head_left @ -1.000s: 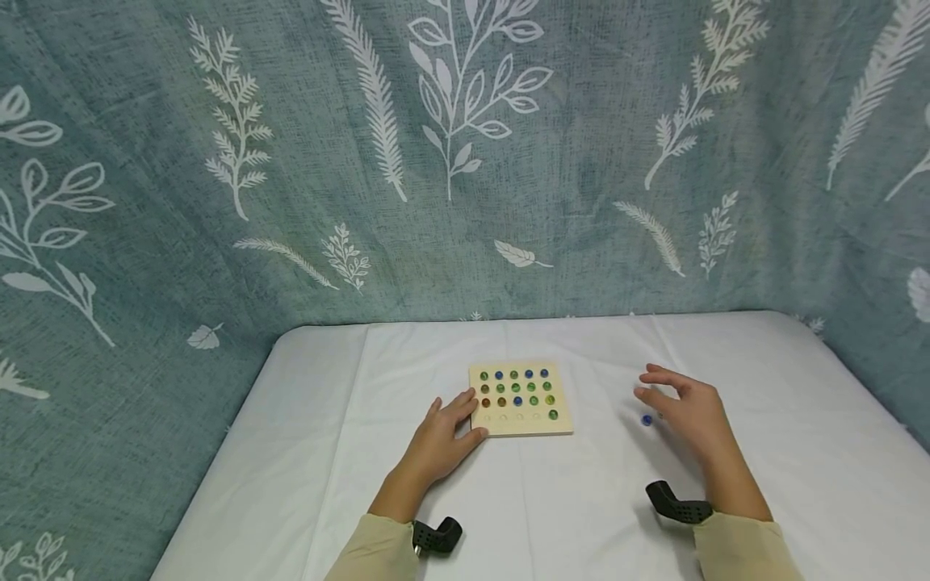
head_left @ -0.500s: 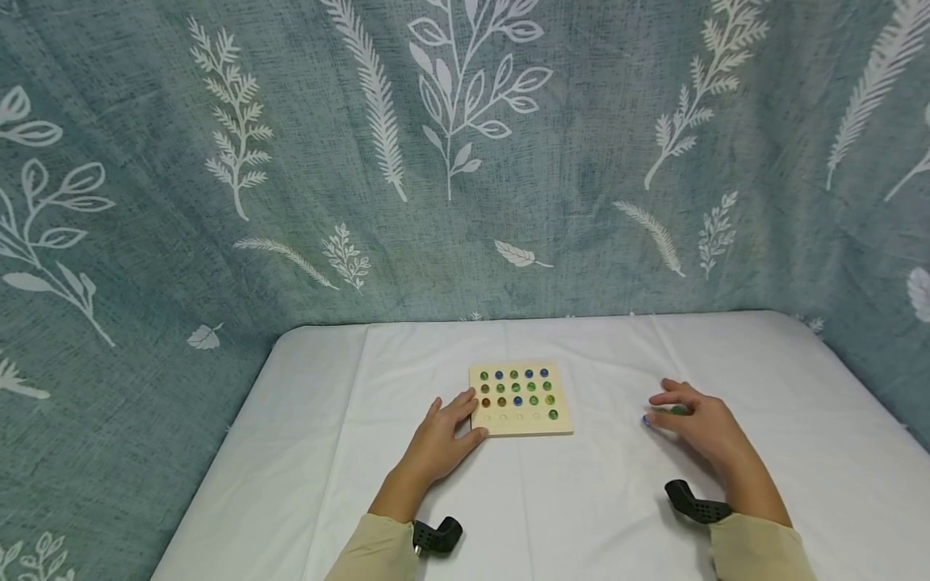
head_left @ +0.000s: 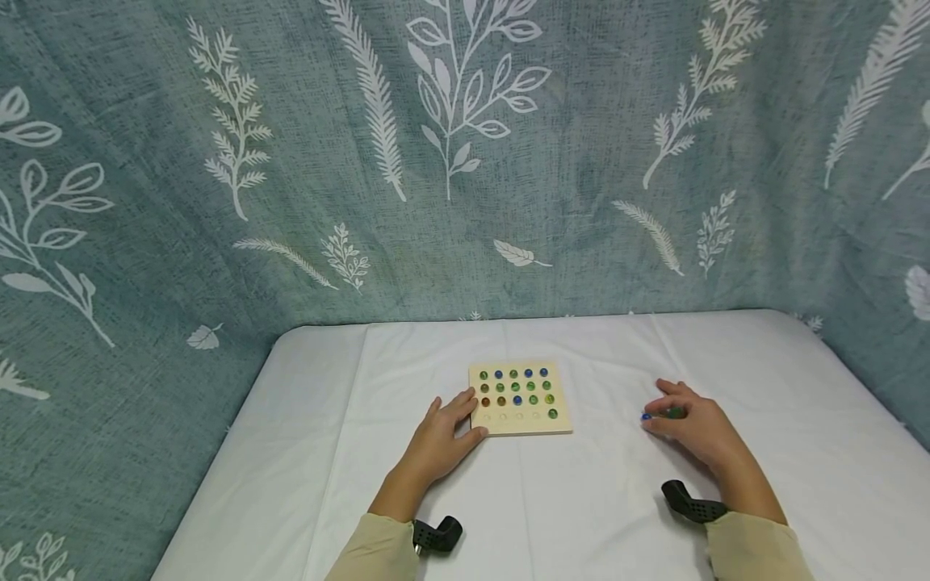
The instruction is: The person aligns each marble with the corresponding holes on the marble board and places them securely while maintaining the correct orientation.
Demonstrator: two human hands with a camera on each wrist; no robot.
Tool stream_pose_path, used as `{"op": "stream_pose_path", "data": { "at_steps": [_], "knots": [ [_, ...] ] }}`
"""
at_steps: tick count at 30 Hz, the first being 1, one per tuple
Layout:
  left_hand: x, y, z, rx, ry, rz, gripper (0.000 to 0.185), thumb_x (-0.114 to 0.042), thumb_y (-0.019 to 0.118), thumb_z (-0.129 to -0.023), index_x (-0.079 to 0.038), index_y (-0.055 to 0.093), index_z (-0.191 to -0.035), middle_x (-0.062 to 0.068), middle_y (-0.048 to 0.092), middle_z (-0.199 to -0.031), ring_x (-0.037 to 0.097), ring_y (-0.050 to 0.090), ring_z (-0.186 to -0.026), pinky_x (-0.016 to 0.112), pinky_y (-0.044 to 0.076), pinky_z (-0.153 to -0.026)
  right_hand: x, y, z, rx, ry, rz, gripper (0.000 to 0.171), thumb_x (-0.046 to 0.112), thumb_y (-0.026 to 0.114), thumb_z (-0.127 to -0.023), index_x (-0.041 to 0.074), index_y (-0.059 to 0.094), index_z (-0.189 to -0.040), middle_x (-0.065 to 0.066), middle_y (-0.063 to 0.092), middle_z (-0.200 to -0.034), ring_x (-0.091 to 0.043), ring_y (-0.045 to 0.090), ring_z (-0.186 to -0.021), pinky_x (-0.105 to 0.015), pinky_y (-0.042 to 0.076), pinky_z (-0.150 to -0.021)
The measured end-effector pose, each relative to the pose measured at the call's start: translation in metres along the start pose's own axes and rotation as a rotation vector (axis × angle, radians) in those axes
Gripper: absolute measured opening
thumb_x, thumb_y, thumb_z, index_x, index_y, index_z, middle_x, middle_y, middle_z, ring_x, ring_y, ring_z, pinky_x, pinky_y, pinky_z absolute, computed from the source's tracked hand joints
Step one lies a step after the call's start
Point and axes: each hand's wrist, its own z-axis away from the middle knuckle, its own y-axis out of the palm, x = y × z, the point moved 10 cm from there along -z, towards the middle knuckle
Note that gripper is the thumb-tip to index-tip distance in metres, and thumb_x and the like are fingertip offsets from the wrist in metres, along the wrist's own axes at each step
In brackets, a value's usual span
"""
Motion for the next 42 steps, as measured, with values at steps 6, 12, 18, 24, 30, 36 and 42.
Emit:
{"op": "stream_pose_path", "data": {
  "at_steps": [6, 12, 18, 24, 30, 36, 42],
  "knots": [
    [0.0, 0.0, 0.0, 0.002, 0.007, 0.003, 0.06, -0.038, 0.065, -0.094, -0.012, 0.049, -0.146, -0.005, 0.04, -0.156, 0.013, 0.036, -0.144, 0.042, 0.012, -0.127, 0.002, 0.0, 0.001, -0.005, -0.009, 0.015, 0.04, 0.034, 0.079, -0.081, 0.004, 0.074, -0.107, -0.019, 0.028, -0.16, -0.045, 0.005, -0.15, -0.073, 0.008, -0.114],
    [-0.001, -0.001, -0.001, 0.001, 0.012, 0.002, 0.06, -0.039, 0.064, -0.094, -0.013, 0.049, -0.146, -0.004, 0.04, -0.156, 0.014, 0.036, -0.144, 0.043, 0.012, -0.127, 0.005, 0.001, 0.002, -0.01, -0.013, 0.018, 0.037, 0.031, 0.079, -0.081, 0.004, 0.074, -0.106, -0.02, 0.027, -0.16, -0.046, 0.004, -0.15, -0.074, 0.007, -0.114],
    [0.0, 0.0, -0.001, 0.002, 0.001, 0.005, 0.06, -0.038, 0.065, -0.094, -0.013, 0.05, -0.146, -0.005, 0.04, -0.156, 0.014, 0.036, -0.144, 0.042, 0.012, -0.127, 0.005, 0.0, 0.002, -0.016, -0.018, 0.022, 0.039, 0.033, 0.079, -0.082, 0.003, 0.074, -0.107, -0.021, 0.028, -0.159, -0.046, 0.005, -0.15, -0.074, 0.008, -0.114],
    [0.001, 0.001, 0.0, 0.003, -0.006, 0.001, 0.06, -0.039, 0.065, -0.094, -0.012, 0.05, -0.146, -0.005, 0.039, -0.156, 0.013, 0.036, -0.145, 0.042, 0.012, -0.127, 0.003, -0.001, 0.002, -0.02, -0.006, 0.017, 0.047, 0.04, 0.078, -0.083, 0.003, 0.072, -0.111, -0.019, 0.03, -0.159, -0.045, 0.007, -0.15, -0.073, 0.01, -0.115],
    [0.001, 0.0, 0.0, 0.0, -0.004, 0.0, 0.06, -0.039, 0.065, -0.094, -0.012, 0.05, -0.145, -0.005, 0.04, -0.156, 0.013, 0.036, -0.144, 0.042, 0.013, -0.127, 0.003, -0.002, 0.001, -0.041, 0.01, 0.024, 0.05, 0.043, 0.074, -0.086, 0.003, 0.071, -0.115, -0.018, 0.033, -0.157, -0.044, 0.012, -0.149, -0.07, 0.015, -0.115],
    [0.001, 0.0, 0.0, 0.003, -0.002, 0.001, 0.06, -0.038, 0.065, -0.094, -0.011, 0.05, -0.145, -0.005, 0.04, -0.156, 0.013, 0.036, -0.144, 0.042, 0.013, -0.127, 0.018, -0.007, 0.002, -0.109, -0.027, 0.022, 0.046, 0.041, 0.071, -0.089, 0.003, 0.07, -0.116, -0.016, 0.038, -0.155, -0.043, 0.019, -0.148, -0.07, 0.022, -0.114],
    [0.0, -0.001, 0.0, -0.002, 0.001, 0.005, 0.059, -0.038, 0.065, -0.094, -0.011, 0.051, -0.145, -0.004, 0.04, -0.156, 0.013, 0.036, -0.144, 0.042, 0.012, -0.127, 0.048, -0.003, 0.003, -0.15, -0.06, -0.06, 0.041, 0.037, 0.072, -0.089, 0.004, 0.071, -0.114, -0.011, 0.042, -0.154, -0.037, 0.023, -0.149, -0.068, 0.025, -0.113]
  ]
}}
